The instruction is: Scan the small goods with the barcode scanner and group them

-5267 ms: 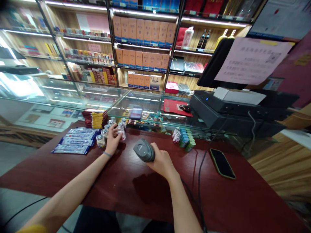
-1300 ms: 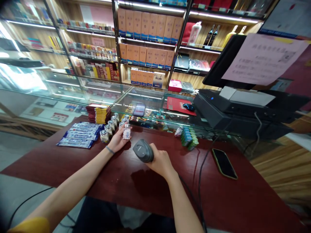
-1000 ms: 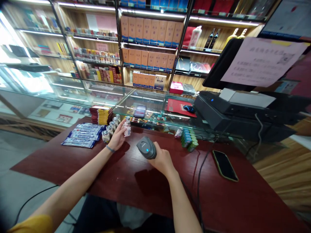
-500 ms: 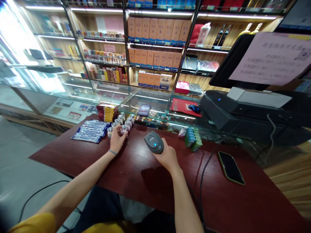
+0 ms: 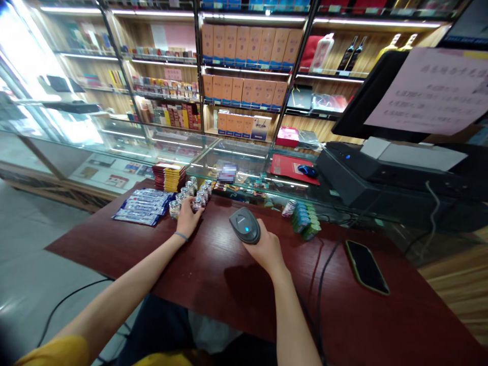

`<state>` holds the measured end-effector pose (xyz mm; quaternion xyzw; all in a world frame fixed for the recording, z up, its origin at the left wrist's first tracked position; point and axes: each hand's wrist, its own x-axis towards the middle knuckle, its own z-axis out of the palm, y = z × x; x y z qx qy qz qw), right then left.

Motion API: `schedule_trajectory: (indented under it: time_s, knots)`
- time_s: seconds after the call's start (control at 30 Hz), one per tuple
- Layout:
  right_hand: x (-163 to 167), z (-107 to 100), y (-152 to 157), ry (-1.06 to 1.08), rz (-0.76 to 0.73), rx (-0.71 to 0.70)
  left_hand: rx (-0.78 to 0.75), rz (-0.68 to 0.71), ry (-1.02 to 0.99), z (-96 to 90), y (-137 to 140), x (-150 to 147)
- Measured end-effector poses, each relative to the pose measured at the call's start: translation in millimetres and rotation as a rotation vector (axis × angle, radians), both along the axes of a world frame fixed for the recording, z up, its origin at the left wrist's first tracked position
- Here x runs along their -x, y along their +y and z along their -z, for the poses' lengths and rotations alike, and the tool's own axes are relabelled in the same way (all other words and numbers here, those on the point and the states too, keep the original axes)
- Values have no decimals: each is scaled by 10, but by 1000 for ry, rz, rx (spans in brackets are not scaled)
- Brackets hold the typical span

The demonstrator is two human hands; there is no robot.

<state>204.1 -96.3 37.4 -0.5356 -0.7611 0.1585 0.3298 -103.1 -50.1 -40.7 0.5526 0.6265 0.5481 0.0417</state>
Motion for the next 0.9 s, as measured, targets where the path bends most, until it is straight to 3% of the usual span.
schedule_trajectory:
  time_s: [0.53,0.7,0.9]
  knots:
    - [-111,-25,38,132,1,-34,-207,15,305,-128,-170,-136]
    - [-259,-16,109,267,99,-88,-275,192,392,-244,-136,-434]
    - [-516,-74,131,465,229,-123,-258,338,243,-298,207,-1078]
